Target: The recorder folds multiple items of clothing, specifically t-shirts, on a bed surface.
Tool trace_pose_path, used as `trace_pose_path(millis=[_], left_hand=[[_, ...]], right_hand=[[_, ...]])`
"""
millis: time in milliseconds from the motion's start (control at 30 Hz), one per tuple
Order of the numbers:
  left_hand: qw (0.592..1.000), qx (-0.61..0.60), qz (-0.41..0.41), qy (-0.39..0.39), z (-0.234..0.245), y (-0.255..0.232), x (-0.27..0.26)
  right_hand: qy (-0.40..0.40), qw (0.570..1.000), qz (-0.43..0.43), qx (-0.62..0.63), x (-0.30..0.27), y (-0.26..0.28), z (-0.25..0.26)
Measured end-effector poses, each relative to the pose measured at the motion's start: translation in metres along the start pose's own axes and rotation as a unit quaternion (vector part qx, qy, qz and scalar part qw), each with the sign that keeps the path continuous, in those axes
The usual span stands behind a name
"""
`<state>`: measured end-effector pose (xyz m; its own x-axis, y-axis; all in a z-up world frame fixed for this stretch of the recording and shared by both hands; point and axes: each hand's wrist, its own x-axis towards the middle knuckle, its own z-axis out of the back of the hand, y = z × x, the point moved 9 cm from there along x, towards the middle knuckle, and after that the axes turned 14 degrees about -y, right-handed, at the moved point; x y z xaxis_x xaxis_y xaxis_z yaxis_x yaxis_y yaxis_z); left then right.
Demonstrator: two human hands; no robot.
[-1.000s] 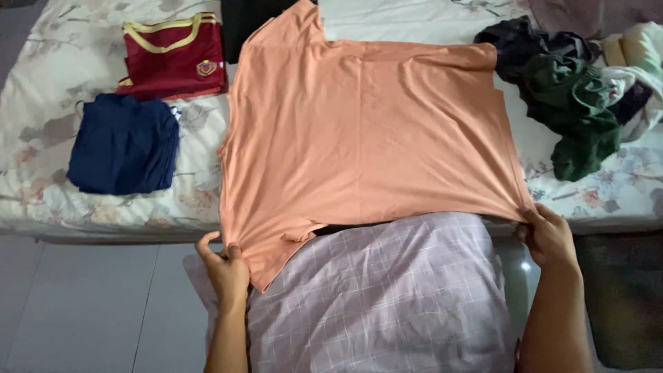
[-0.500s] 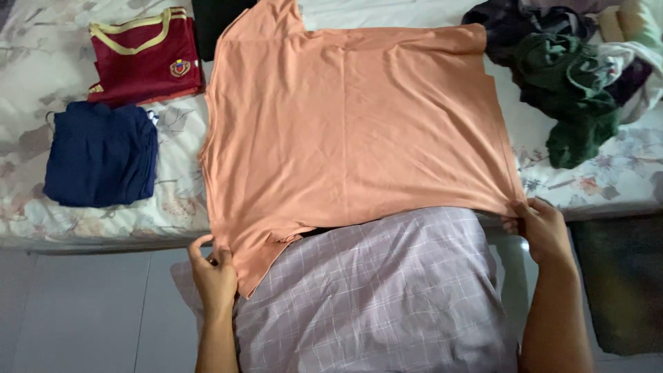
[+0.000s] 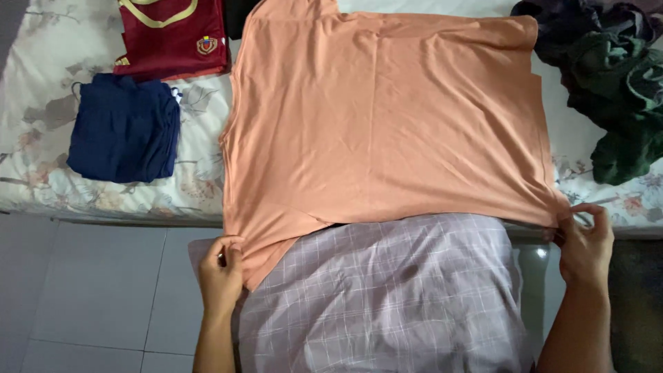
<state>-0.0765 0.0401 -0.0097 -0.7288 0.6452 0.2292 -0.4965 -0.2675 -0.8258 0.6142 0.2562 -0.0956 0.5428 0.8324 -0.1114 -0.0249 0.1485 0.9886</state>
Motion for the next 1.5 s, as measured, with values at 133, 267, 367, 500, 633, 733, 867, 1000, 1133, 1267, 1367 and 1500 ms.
trace_pose_path(millis=[133, 267, 367, 500, 633, 733, 867, 1000, 1133, 1267, 1367, 1500], left_hand=[[0.993, -0.079, 0.083, 0.008, 0.004, 0.023, 0.008], [0.949, -0.252, 0.188, 0.011, 0.004, 0.033, 0.023], [0.925, -0.304, 0.226, 0.031, -0.001, 0.055, 0.043], [0.874, -0.443, 0.19, 0.064, -0.025, 0.015, 0.08], [0.793, -0.56, 0.241, 0.024, -0.057, -0.031, 0.124], [0.734, -0.629, 0.255, 0.027, -0.088, -0.027, 0.153], [0.677, -0.696, 0.195, 0.139, -0.136, -0.017, 0.197], [0.761, -0.59, 0.253, 0.094, -0.163, -0.055, 0.196], [0.977, -0.121, -0.14, 0.105, -0.167, -0.125, 0.148], [0.868, 0.077, -0.439, 0.217, -0.191, -0.147, 0.073], [0.835, 0.159, -0.489, 0.197, -0.193, -0.137, 0.072], [0.838, 0.255, -0.443, 0.191, -0.184, -0.11, 0.105]], right_hand=[[0.036, 0.998, -0.006, 0.044, 0.012, -0.013, 0.002], [0.031, 0.993, -0.033, 0.111, 0.005, 0.024, -0.009], [0.066, 0.987, -0.026, 0.145, 0.017, 0.032, -0.018], [0.085, 0.973, -0.043, 0.209, 0.042, 0.031, -0.029], [0.158, 0.933, -0.106, 0.305, 0.035, 0.069, -0.08], [0.155, 0.941, -0.114, 0.278, 0.038, 0.091, -0.11], [0.153, 0.955, -0.123, 0.221, 0.065, 0.095, -0.136], [0.147, 0.951, -0.136, 0.236, 0.061, 0.107, -0.162], [0.144, 0.982, 0.093, -0.083, 0.036, 0.112, -0.17], [0.261, 0.788, 0.441, -0.34, -0.024, 0.109, -0.204], [0.237, 0.713, 0.509, -0.419, -0.013, 0.092, -0.202], [0.214, 0.706, 0.488, -0.466, 0.018, 0.095, -0.192]])
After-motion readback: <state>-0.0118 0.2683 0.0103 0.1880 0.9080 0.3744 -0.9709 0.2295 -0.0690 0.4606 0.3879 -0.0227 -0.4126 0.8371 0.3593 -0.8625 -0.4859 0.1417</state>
